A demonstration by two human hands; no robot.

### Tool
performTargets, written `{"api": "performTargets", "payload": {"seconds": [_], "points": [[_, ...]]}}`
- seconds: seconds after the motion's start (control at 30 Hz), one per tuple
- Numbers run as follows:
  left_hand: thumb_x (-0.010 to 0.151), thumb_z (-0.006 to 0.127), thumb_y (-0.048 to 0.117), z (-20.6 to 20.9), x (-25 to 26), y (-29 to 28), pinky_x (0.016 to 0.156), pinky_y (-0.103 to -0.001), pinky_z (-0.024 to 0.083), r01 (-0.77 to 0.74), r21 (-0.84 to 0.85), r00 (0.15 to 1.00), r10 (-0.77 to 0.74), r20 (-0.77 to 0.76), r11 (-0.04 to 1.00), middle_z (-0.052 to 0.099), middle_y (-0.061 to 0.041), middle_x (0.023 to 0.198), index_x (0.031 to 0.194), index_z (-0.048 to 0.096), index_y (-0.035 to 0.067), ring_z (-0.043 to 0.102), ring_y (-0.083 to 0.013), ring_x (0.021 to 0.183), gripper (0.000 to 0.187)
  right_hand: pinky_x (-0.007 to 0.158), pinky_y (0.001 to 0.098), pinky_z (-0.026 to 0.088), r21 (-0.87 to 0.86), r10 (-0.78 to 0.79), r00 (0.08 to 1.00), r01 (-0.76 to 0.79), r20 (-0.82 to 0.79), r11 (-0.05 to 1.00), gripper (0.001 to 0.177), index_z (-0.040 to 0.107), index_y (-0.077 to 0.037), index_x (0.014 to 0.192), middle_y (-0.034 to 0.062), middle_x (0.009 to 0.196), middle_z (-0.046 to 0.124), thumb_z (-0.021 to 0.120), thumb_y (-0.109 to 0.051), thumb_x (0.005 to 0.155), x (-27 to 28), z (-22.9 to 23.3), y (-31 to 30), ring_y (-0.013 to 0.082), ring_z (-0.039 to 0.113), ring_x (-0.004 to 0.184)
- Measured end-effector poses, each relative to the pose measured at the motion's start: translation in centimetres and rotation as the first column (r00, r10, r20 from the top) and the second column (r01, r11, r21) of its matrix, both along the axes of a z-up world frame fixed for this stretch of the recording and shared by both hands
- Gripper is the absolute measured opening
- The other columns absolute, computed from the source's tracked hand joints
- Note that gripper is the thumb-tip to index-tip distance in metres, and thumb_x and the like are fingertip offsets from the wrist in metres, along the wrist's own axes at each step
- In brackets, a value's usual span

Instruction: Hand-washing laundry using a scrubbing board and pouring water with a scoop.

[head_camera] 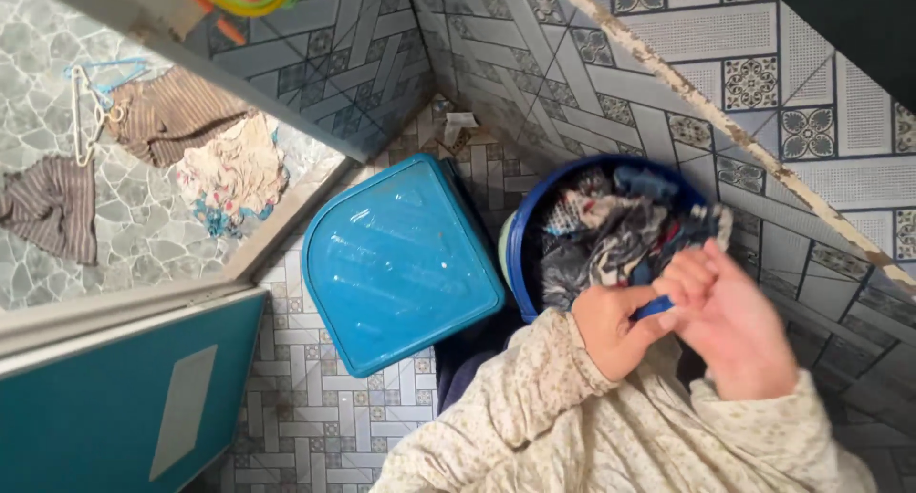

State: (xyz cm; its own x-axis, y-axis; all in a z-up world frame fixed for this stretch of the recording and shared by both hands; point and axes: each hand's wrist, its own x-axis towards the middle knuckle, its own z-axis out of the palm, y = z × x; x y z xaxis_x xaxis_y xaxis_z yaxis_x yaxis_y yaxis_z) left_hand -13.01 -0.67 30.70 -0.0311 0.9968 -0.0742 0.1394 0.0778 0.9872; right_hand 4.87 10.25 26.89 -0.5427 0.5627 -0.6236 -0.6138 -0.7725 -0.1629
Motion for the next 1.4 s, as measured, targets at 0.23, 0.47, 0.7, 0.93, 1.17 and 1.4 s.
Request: {"api": "performTargets", "payload": {"seconds": [0.23, 0.47, 0.7, 0.93, 1.17, 1.4], "points": [[0.092, 0.064, 0.046, 8.7, -3.1, -3.9, 0.059, -0.033, 0.049, -0.197, 0.237, 0.972, 0.158, 0.175, 0.951, 0.061, -0.011, 0.068, 0.095, 0.069, 0.009, 0.064, -0.0294, 0.062, 0.038, 0.059, 0.0260, 0.027, 0.157, 0.084, 0.995, -0.092, 0.059, 0.983, 0.047, 0.035, -0.016, 0.079, -0.0065, 0.069, 0.026, 0.039, -0.034, 0.122, -7.4, 15.7, -1.9, 0.0087, 0.024, 0.059], [0.091, 0.061, 0.053, 17.0, -7.4, -9.0, 0.059, -0.028, 0.050, -0.170, 0.308, 0.971, 0.105, 0.216, 0.936, 0.058, -0.002, 0.064, 0.093, 0.064, 0.010, 0.063, -0.0157, 0.057, 0.044, 0.056, 0.0298, 0.025, 0.118, 0.240, 0.885, -0.210, -0.399, 0.970, 0.045, 0.038, -0.012, 0.078, -0.0036, 0.061, 0.024, 0.039, -0.032, 0.119, -13.2, 25.3, -5.7, 0.0127, 0.022, 0.054], [0.101, 0.052, 0.068, 15.4, -12.2, -14.2, 0.062, -0.027, 0.048, -0.409, 0.315, 0.906, 0.339, 0.254, 0.857, 0.059, -0.005, 0.071, 0.097, 0.065, 0.006, 0.061, -0.0139, 0.063, 0.063, 0.054, 0.0232, 0.025, 0.255, 0.343, 0.939, -0.333, 0.005, 0.908, 0.038, 0.044, -0.015, 0.082, -0.0091, 0.060, 0.024, 0.044, -0.033, 0.116, -22.1, 23.0, -10.1, 0.0058, 0.023, 0.053], [0.088, 0.054, 0.055, 12.7, -16.6, -19.9, 0.053, -0.029, 0.039, -0.565, 0.146, 0.819, 0.530, 0.220, 0.812, 0.055, -0.005, 0.068, 0.102, 0.068, 0.005, 0.052, -0.0151, 0.056, 0.054, 0.051, 0.0271, 0.024, 0.179, 0.523, 0.825, -0.493, -0.214, 0.851, 0.039, 0.039, -0.018, 0.076, -0.0082, 0.059, 0.023, 0.045, -0.028, 0.113, -29.1, 18.1, -13.8, 0.0082, 0.022, 0.050], [0.095, 0.071, 0.037, 11.1, -16.5, -19.2, 0.057, -0.027, 0.044, -0.363, 0.231, 0.931, 0.345, 0.116, 0.902, 0.054, -0.002, 0.069, 0.116, 0.067, 0.006, 0.055, -0.0122, 0.057, 0.038, 0.052, 0.0280, 0.025, 0.267, 0.574, 0.776, -0.513, -0.262, 0.816, 0.039, 0.039, -0.016, 0.080, -0.0077, 0.057, 0.022, 0.043, -0.027, 0.117, -23.8, 15.9, -10.7, 0.0089, 0.021, 0.049], [0.098, 0.067, 0.037, 3.6, -11.8, -18.0, 0.077, -0.039, 0.051, 0.075, 0.190, 0.997, -0.074, -0.011, 0.979, 0.062, -0.009, 0.084, 0.143, 0.060, 0.003, 0.066, -0.0280, 0.079, 0.057, 0.053, 0.0270, 0.032, 0.250, 0.403, 0.910, -0.369, -0.099, 0.895, 0.015, 0.052, -0.002, 0.116, -0.0041, 0.066, 0.035, 0.046, -0.015, 0.113, -12.0, 8.3, -9.8, 0.0087, 0.032, 0.053]]}}
